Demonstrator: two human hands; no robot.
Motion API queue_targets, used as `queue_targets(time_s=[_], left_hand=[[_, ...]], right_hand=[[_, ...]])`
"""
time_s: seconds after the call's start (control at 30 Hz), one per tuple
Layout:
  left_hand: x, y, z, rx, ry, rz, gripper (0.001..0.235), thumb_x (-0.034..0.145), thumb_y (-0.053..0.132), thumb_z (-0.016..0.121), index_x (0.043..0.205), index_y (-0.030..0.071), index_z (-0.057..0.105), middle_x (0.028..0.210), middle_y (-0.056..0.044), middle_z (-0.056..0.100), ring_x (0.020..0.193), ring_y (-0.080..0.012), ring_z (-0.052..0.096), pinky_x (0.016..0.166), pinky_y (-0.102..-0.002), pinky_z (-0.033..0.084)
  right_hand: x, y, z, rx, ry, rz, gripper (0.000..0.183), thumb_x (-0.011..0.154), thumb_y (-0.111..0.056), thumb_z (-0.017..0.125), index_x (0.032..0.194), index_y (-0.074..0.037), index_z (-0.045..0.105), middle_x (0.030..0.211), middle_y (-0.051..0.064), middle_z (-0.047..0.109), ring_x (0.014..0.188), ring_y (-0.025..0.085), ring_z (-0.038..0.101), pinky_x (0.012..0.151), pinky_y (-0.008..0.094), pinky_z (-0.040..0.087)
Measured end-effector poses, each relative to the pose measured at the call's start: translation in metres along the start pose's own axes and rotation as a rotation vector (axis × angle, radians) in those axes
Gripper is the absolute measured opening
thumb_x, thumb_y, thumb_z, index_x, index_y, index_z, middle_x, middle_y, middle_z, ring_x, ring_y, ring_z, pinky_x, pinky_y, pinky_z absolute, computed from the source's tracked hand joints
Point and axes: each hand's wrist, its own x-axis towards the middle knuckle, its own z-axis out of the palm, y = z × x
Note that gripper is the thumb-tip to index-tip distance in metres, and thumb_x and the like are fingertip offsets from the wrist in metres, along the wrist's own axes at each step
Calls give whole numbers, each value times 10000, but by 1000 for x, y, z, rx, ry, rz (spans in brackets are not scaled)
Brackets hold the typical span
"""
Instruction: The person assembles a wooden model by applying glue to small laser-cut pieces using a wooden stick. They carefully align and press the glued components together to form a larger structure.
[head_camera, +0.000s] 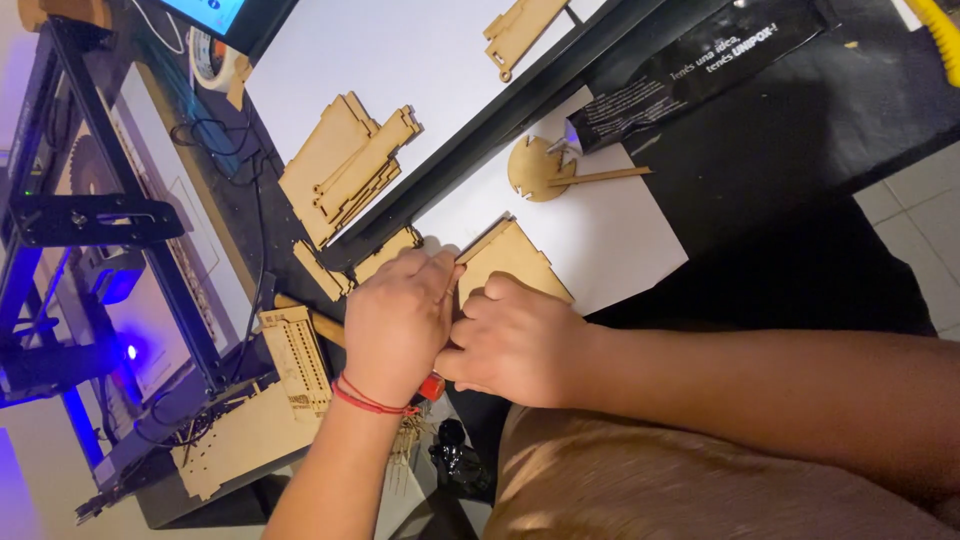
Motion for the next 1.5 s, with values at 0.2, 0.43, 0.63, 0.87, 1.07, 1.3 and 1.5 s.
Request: queue_targets(time_s=[0.2,0.43,0.63,0.87,1.07,1.3,1.5], left_hand=[[2,5,1,63,55,16,181,949,351,641,946,203,746,722,-3,603,718,-246,672,622,-348,551],[5,7,2,-94,118,-4,178,956,323,654,932,174,748,732,-23,623,734,-289,682,631,-378,564],[2,5,2,-78,134,-45,145,955,320,670,935,204,755,731,-5,621,720,-259,683,635,-351,567],[5,10,2,-80,132,-89,182,957,302,681,923,146,769,691,-76,619,679,-328,668,576,-415,555],[5,5,0,-194,104,-7,184,1006,199,594,1069,93,730,936,-51,717,783,-223,672,656,-332,546],[10,7,-5,-229,106,-58,120,935,243,698,921,137,751,714,-72,625,703,-349,675,597,-437,559],[12,4,-10,-240,44,-43,128,934,257,690,921,145,751,681,-83,609,684,-355,665,575,-440,545]], right_hand=[[-3,-1,6,31,-1,19,241,864,-440,648,781,-220,597,643,1,505,656,232,501,713,422,382],[0,-4,9,18,39,85,302,908,-499,528,760,-235,535,662,-3,491,710,233,507,739,406,389],[4,-5,2,0,82,75,242,886,-337,636,697,-217,546,598,1,468,632,221,466,703,416,371],[6,-7,-7,-18,89,129,247,875,-275,637,681,-222,493,591,-9,455,632,214,447,703,394,364],[9,2,-14,10,-124,61,201,807,-171,658,693,-321,586,575,-113,517,599,178,516,656,370,332],[10,-6,-14,-84,119,133,251,874,-88,611,697,-205,476,605,-8,389,629,214,403,692,372,342],[8,-5,-10,-55,163,107,188,836,-81,618,729,-193,511,581,3,379,607,216,411,676,393,368]])
